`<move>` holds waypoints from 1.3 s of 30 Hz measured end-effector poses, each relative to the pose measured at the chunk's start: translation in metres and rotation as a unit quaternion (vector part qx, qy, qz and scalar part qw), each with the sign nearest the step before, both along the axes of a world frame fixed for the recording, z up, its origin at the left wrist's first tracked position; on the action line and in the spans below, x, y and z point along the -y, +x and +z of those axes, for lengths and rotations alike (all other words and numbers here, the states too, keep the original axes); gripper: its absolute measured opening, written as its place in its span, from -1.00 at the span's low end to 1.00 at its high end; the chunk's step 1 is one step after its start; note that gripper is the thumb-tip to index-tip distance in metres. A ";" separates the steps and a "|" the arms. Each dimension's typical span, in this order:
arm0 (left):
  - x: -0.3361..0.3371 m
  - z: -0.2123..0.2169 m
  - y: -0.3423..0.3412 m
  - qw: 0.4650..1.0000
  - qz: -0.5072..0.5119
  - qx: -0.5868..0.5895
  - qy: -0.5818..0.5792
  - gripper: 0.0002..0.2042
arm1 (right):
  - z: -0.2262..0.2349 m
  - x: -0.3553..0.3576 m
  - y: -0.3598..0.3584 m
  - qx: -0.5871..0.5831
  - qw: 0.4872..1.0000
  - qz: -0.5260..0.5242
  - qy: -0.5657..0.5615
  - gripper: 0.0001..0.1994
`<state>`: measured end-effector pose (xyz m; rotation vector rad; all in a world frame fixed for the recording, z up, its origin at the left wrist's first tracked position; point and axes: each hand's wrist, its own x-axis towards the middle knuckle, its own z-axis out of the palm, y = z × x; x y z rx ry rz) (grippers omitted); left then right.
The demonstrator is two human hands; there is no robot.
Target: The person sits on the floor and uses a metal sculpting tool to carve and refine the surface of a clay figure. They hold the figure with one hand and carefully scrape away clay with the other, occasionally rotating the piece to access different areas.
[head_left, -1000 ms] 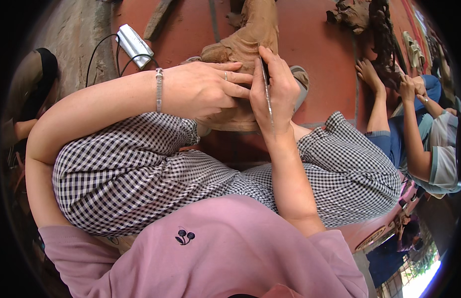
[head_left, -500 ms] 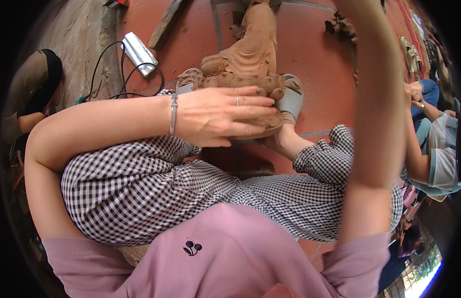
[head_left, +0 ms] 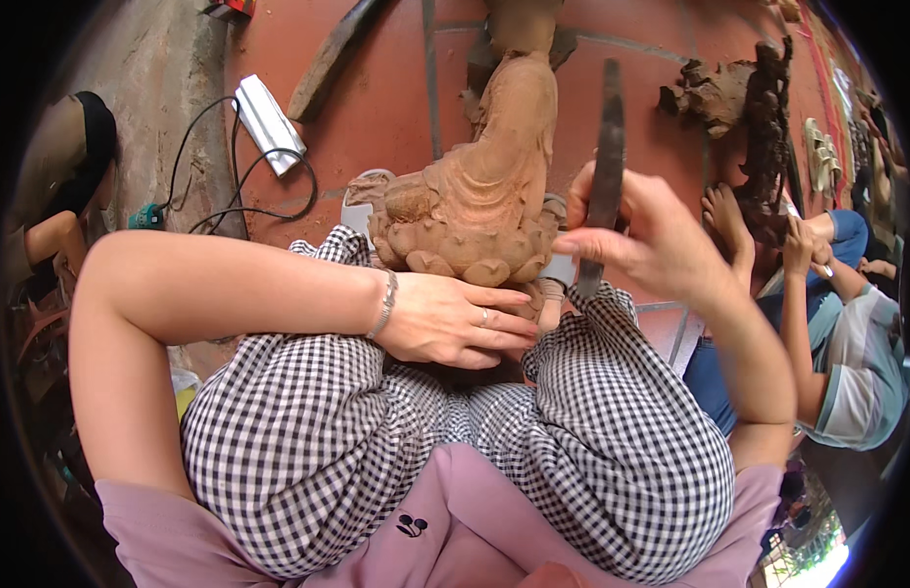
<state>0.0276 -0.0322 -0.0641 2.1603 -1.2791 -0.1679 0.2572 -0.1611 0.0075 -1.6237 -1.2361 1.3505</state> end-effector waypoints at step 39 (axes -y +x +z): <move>0.006 0.003 -0.004 0.994 0.047 0.015 -0.096 -0.66 | -0.032 -0.031 -0.063 0.293 0.912 -0.083 0.276 -0.85</move>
